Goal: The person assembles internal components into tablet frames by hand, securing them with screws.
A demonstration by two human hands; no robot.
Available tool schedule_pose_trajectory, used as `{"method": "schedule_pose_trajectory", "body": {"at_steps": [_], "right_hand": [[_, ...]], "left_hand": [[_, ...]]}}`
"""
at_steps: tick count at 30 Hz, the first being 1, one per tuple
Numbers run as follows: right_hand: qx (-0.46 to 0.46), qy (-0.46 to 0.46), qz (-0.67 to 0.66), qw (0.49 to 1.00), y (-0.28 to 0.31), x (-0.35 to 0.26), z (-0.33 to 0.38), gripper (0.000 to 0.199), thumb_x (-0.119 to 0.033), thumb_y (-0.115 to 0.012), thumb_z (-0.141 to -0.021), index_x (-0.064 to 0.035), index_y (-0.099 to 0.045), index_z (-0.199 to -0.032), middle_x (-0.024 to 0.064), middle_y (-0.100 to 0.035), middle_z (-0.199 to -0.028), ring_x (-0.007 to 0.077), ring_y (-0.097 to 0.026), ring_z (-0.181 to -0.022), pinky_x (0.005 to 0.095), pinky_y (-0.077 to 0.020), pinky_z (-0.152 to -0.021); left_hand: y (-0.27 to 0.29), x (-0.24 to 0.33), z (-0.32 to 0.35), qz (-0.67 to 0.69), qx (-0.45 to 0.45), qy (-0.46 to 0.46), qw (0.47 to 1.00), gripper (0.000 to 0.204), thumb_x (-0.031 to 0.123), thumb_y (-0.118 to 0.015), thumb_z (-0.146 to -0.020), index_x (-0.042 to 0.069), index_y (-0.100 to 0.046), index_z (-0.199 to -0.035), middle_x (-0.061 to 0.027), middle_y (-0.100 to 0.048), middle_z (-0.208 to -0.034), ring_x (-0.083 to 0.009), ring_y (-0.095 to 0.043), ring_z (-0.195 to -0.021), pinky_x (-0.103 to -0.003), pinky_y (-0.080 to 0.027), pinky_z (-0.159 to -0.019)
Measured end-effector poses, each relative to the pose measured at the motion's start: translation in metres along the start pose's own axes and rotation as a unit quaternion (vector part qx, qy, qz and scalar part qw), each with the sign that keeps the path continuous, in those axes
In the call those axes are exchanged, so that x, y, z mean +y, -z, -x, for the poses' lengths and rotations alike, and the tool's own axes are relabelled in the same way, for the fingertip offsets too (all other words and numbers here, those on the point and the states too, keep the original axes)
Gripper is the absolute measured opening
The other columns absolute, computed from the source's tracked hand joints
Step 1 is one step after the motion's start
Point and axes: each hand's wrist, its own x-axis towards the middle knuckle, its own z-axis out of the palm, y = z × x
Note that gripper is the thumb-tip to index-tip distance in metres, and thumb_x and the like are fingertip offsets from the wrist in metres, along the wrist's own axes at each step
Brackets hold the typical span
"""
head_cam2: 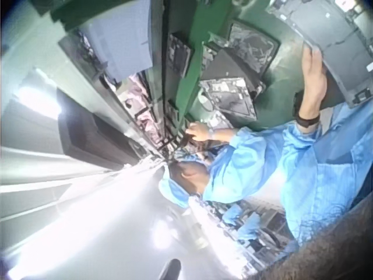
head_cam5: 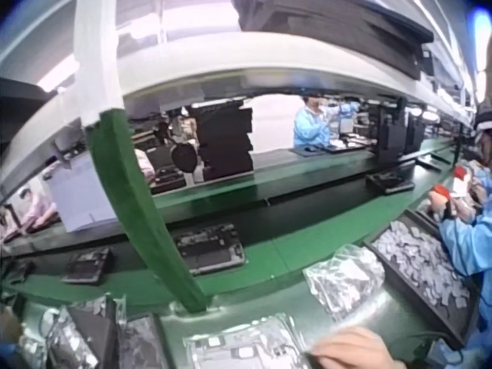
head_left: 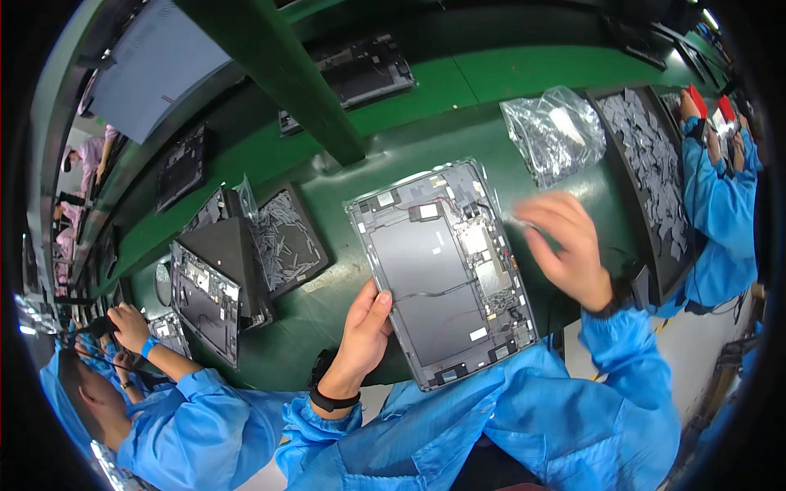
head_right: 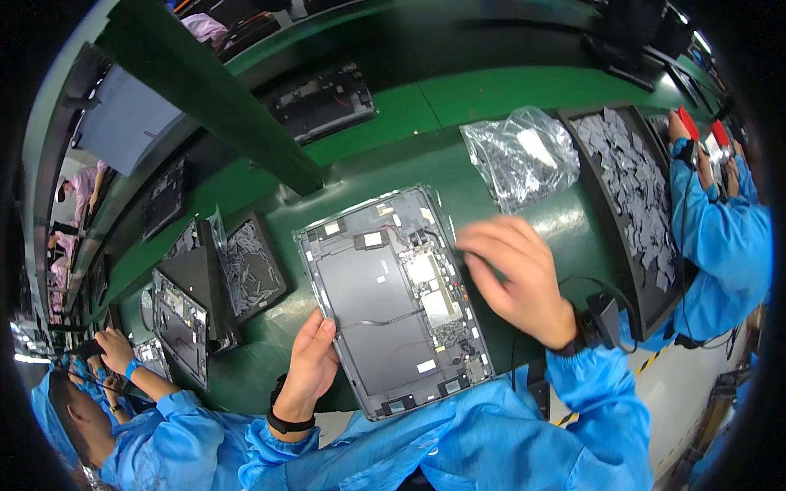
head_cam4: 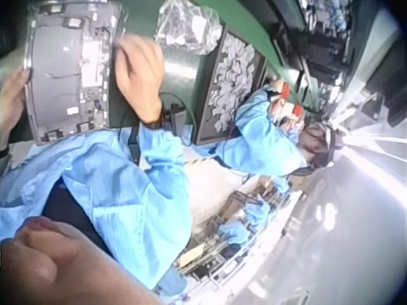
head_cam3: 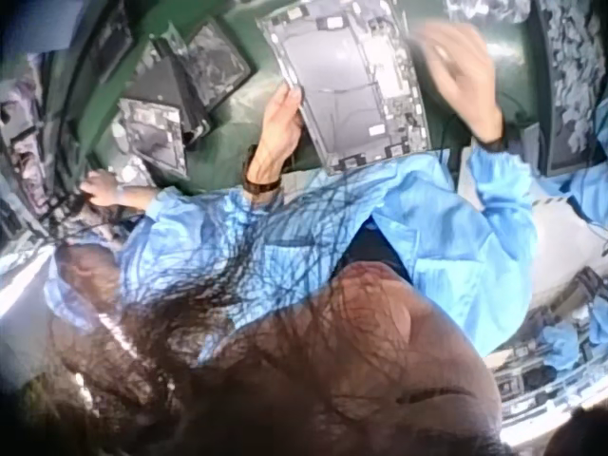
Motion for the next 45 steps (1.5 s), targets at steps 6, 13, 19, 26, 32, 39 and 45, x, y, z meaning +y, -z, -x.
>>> {"method": "schedule_pose_trajectory", "body": {"at_steps": [6,13,19,26,32,39,45], "right_hand": [[-0.129,0.202,0.262,0.935,-0.035,0.010,-0.062,0.029,-0.013,-0.062,-0.073,0.0023,-0.065,-0.098,0.0101,-0.066,-0.107,0.0194,-0.060,-0.088,0.0323,-0.0452,-0.073],[-0.098,0.291,0.315,0.898,-0.041,0.017,-0.056,0.025,-0.012,-0.063,-0.070,0.0009,-0.068,-0.091,0.0108,-0.069,-0.093,0.0145,-0.058,-0.070,0.0275,-0.0406,-0.059],[-0.058,0.253,0.214,0.942,-0.034,-0.007,-0.023,0.024,-0.011,-0.064,-0.069,0.0007,-0.069,-0.089,0.0112,-0.069,-0.098,0.0131,-0.053,-0.067,0.0248,-0.0340,-0.052],[-0.080,0.191,0.111,0.972,-0.026,0.009,-0.014,0.017,-0.011,-0.066,-0.071,-0.0044,-0.068,-0.086,0.0079,-0.070,-0.101,0.0139,-0.055,-0.066,0.0263,-0.0389,-0.053],[-0.023,-0.021,0.202,0.979,-0.011,0.079,-0.035,0.014,-0.006,-0.070,-0.075,-0.0062,-0.069,-0.088,0.0054,-0.067,-0.087,0.0249,-0.060,-0.074,0.0350,-0.0498,-0.063],[-0.062,-0.098,0.257,0.959,-0.011,0.101,-0.035,0.008,-0.012,-0.070,-0.078,-0.0095,-0.070,-0.085,0.0050,-0.061,-0.078,0.0265,-0.060,-0.078,0.0375,-0.0496,-0.067],[-0.099,-0.139,0.248,0.954,-0.023,0.101,-0.032,0.010,-0.015,-0.069,-0.079,-0.0105,-0.068,-0.087,0.0057,-0.059,-0.078,0.0274,-0.061,-0.079,0.0387,-0.0496,-0.067]], "left_hand": [[0.000,0.016,-0.002,-0.260,0.031,-0.068,0.963,0.035,0.024,-0.049,-0.102,0.000,-0.053,-0.127,-0.0064,-0.062,-0.108,-0.0125,-0.058,-0.096,-0.030,-0.047,-0.082],[0.004,0.049,-0.018,-0.557,0.127,-0.134,0.809,0.020,0.016,-0.063,-0.091,-0.001,-0.066,-0.100,-0.0156,-0.064,-0.087,-0.0257,-0.062,-0.072,-0.034,-0.049,-0.065],[0.054,0.073,-0.038,-0.638,0.309,-0.187,0.680,0.018,0.009,-0.058,-0.095,-0.002,-0.065,-0.107,-0.0107,-0.065,-0.092,-0.0161,-0.062,-0.079,-0.028,-0.048,-0.069],[0.083,0.065,-0.047,-0.701,0.324,-0.224,0.595,0.024,0.002,-0.063,-0.088,0.000,-0.063,-0.112,-0.0112,-0.059,-0.102,-0.0172,-0.055,-0.069,-0.029,-0.047,-0.063],[0.091,0.068,-0.044,-0.661,0.332,-0.187,0.647,0.013,0.000,-0.062,-0.088,-0.003,-0.062,-0.101,-0.0106,-0.058,-0.096,-0.0163,-0.055,-0.068,-0.029,-0.047,-0.062],[0.090,0.070,-0.038,-0.636,0.333,-0.159,0.678,0.014,-0.004,-0.061,-0.088,-0.005,-0.060,-0.102,-0.0118,-0.059,-0.096,-0.0188,-0.061,-0.073,-0.030,-0.050,-0.066],[0.097,0.064,-0.034,-0.641,0.341,-0.159,0.669,0.021,-0.003,-0.062,-0.088,-0.004,-0.061,-0.109,-0.0127,-0.061,-0.099,-0.0192,-0.061,-0.073,-0.030,-0.050,-0.068]]}}
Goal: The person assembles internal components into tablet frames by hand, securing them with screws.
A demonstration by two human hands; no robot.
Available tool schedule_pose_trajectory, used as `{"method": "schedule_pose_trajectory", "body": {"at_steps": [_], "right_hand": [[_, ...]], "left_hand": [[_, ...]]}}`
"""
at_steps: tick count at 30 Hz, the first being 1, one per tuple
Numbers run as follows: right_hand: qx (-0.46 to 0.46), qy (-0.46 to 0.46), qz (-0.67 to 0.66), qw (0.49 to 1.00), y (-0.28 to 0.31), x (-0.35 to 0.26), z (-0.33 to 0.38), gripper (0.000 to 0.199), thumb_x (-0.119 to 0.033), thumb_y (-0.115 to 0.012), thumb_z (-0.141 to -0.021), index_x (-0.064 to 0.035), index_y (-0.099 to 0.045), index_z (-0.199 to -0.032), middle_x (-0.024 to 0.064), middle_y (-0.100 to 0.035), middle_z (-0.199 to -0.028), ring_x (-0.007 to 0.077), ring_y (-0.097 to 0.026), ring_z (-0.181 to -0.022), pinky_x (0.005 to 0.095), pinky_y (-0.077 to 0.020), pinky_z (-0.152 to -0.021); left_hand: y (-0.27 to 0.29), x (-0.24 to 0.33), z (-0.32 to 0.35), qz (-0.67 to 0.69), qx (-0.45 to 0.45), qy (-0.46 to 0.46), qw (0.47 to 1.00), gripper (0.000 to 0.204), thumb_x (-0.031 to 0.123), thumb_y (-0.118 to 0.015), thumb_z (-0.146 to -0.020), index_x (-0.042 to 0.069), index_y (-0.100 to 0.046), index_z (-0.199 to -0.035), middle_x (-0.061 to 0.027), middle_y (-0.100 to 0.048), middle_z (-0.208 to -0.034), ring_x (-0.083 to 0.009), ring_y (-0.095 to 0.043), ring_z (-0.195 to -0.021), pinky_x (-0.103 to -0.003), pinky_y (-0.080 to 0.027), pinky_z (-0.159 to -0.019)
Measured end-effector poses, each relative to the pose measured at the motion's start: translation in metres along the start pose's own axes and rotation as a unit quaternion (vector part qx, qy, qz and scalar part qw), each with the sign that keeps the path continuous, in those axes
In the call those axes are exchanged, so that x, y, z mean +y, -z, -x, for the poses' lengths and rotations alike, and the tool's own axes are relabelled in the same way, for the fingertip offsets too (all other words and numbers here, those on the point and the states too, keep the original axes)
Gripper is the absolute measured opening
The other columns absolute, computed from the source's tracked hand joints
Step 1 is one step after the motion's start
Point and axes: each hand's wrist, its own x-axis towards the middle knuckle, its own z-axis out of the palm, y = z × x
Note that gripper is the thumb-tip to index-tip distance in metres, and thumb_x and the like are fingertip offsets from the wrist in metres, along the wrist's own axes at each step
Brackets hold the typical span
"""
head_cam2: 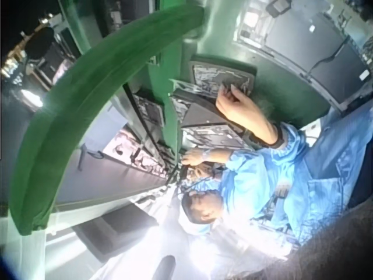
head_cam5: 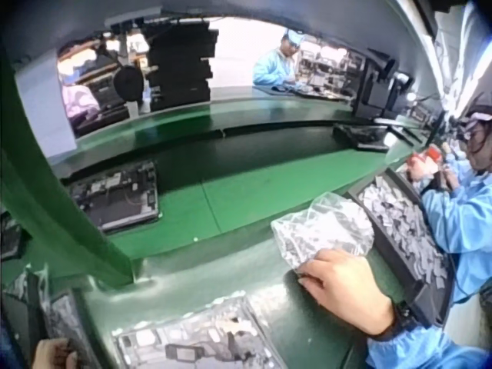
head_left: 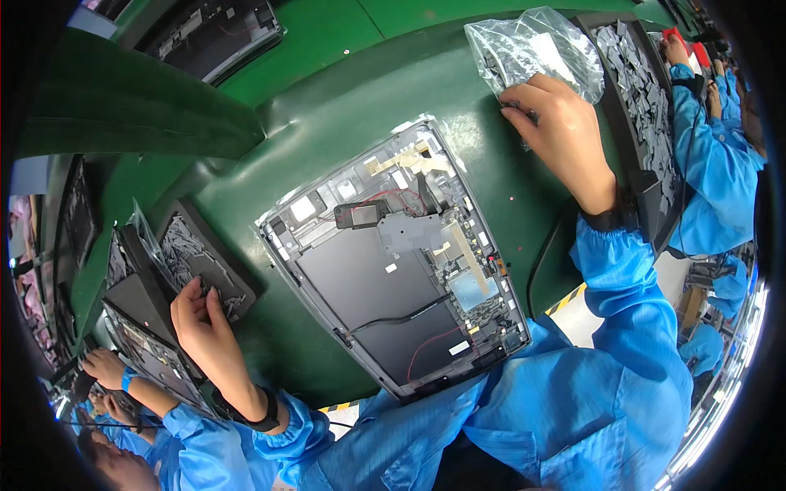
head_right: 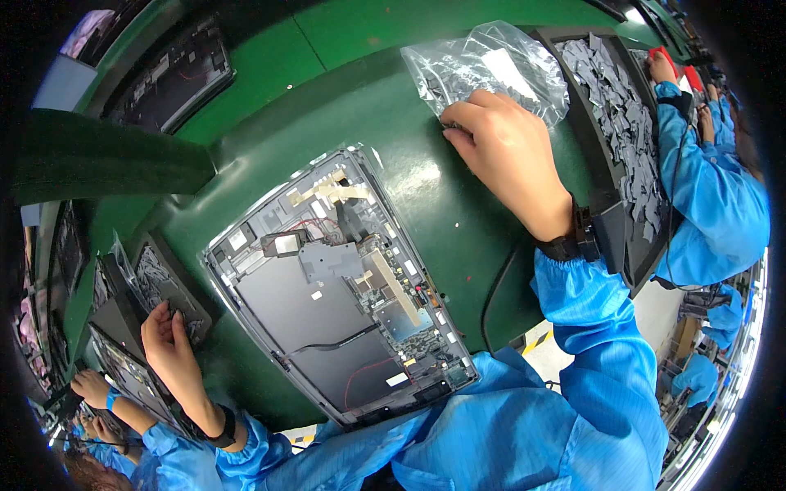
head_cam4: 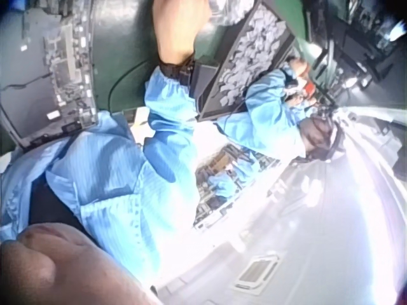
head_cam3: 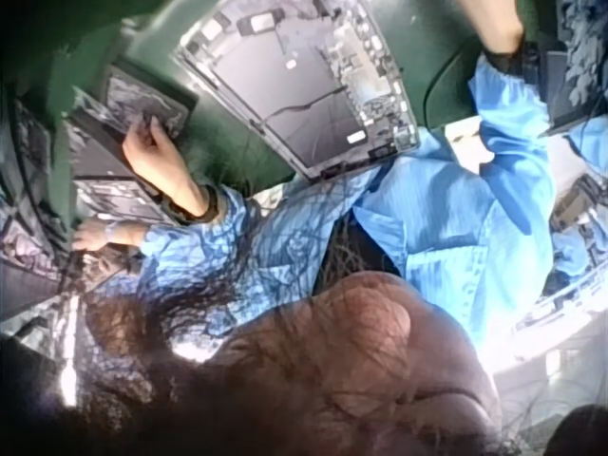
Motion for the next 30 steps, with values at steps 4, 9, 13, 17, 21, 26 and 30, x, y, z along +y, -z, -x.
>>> {"method": "schedule_pose_trajectory", "body": {"at_steps": [4,9,13,17,21,26,30], "right_hand": [[-0.033,-0.041,-0.028,0.998,0.001,0.004,-0.001,0.010,-0.014,-0.069,-0.079,-0.0089,-0.066,-0.087,0.0073,-0.060,-0.082,0.0284,-0.062,-0.079,0.0384,-0.0494,-0.068],[0.010,-0.019,-0.111,0.994,0.001,0.004,-0.008,0.010,-0.007,-0.069,-0.080,-0.0059,-0.065,-0.089,0.0062,-0.063,-0.080,0.0218,-0.062,-0.071,0.0324,-0.0494,-0.063],[0.066,-0.093,-0.296,0.948,0.005,0.001,0.004,0.012,-0.005,-0.071,-0.084,-0.0014,-0.068,-0.096,0.0004,-0.068,-0.082,0.0047,-0.061,-0.071,0.0200,-0.0480,-0.064],[0.060,-0.098,-0.416,0.902,0.013,-0.019,0.002,0.012,-0.004,-0.068,-0.087,-0.0003,-0.071,-0.099,0.0018,-0.070,-0.086,0.0060,-0.062,-0.071,0.0197,-0.0493,-0.065],[-0.052,-0.079,-0.460,0.883,0.029,-0.021,-0.003,0.018,-0.007,-0.065,-0.091,0.0003,-0.068,-0.108,0.0091,-0.071,-0.098,0.0101,-0.062,-0.075,0.0234,-0.0511,-0.069],[-0.030,-0.174,-0.527,0.832,0.038,-0.056,-0.011,0.009,0.000,-0.068,-0.085,0.0022,-0.069,-0.094,0.0052,-0.071,-0.083,0.0063,-0.061,-0.071,0.0242,-0.0483,-0.061],[-0.100,0.044,-0.334,0.936,0.038,-0.061,-0.032,0.006,-0.006,-0.070,-0.085,-0.0054,-0.073,-0.089,0.0028,-0.070,-0.088,0.0098,-0.060,-0.075,0.0226,-0.0457,-0.067]], "left_hand": [[0.000,0.004,0.001,-0.009,0.007,0.005,1.000,0.017,-0.001,-0.063,-0.088,-0.004,-0.062,-0.104,-0.0120,-0.062,-0.094,-0.0189,-0.061,-0.072,-0.030,-0.050,-0.066],[0.006,0.001,-0.001,-0.003,0.005,0.010,1.000,0.009,0.001,-0.063,-0.088,-0.005,-0.063,-0.095,-0.0110,-0.061,-0.087,-0.0175,-0.060,-0.069,-0.029,-0.049,-0.063],[-0.003,0.004,-0.008,-0.014,-0.012,0.015,1.000,0.009,0.005,-0.064,-0.091,-0.003,-0.064,-0.093,-0.0069,-0.064,-0.080,-0.0088,-0.059,-0.072,-0.024,-0.048,-0.065],[-0.004,0.000,-0.007,0.023,0.043,0.016,0.999,0.012,0.008,-0.065,-0.092,-0.003,-0.065,-0.095,-0.0048,-0.066,-0.080,-0.0076,-0.058,-0.070,-0.022,-0.047,-0.064],[-0.005,-0.001,-0.010,0.052,0.093,0.015,0.994,0.014,0.010,-0.066,-0.092,-0.003,-0.067,-0.097,-0.0042,-0.069,-0.085,-0.0076,-0.061,-0.073,-0.020,-0.048,-0.066],[-0.004,0.004,-0.009,0.127,0.142,0.015,0.982,0.016,0.011,-0.066,-0.093,-0.003,-0.068,-0.101,-0.0065,-0.070,-0.089,-0.0080,-0.063,-0.076,-0.021,-0.051,-0.067],[-0.005,0.043,0.006,0.236,0.100,-0.011,0.966,0.018,0.007,-0.064,-0.093,-0.001,-0.065,-0.109,-0.0081,-0.070,-0.087,-0.0141,-0.065,-0.075,-0.024,-0.053,-0.069]]}}
